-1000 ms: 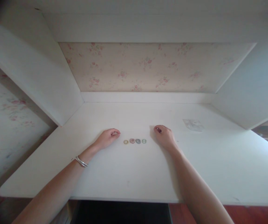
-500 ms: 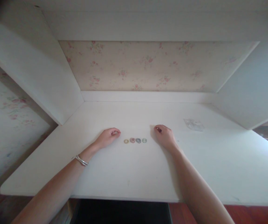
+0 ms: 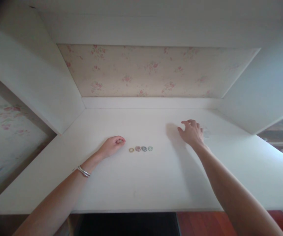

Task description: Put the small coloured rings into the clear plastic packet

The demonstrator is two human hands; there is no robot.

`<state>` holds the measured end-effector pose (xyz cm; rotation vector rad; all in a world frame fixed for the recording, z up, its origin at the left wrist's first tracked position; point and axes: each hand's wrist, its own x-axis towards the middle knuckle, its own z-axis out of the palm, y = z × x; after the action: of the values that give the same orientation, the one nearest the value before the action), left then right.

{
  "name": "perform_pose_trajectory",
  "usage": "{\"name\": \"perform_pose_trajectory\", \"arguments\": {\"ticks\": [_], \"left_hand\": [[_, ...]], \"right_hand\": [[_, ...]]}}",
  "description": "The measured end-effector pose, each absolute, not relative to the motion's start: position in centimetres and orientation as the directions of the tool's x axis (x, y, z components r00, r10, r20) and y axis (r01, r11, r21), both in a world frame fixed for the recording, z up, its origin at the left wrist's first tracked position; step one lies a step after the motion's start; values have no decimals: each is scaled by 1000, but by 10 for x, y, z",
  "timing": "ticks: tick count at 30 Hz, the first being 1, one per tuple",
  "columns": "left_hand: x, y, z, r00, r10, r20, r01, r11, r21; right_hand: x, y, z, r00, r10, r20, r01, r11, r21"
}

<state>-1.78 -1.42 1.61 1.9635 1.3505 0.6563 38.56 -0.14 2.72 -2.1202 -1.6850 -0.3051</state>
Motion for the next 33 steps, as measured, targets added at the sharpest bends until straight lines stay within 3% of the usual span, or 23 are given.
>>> {"name": "perform_pose_trajectory", "arguments": {"ticks": [5,12,24,29,33], "left_hand": [[-19,-14,14,349,936,42,618,-264,740],[-20,-12,10,336,940,50,596,-254,762],[-21,-11,7,337,939,68,598,-269,754],[-19,-12,9,326,943,66,592,-258,763],[-19,-13,12,299,951,75,562,-239,792]], "right_hand": [[433,-3,38,443,867,230,894,-406,-190],[464,-4,11,507,861,47,834,-476,-280],[470,-5,7,465,875,138,879,-436,-193],[451,0,23,567,807,163,800,-493,-343],[411,15,36,461,850,254,832,-314,-458]]}}
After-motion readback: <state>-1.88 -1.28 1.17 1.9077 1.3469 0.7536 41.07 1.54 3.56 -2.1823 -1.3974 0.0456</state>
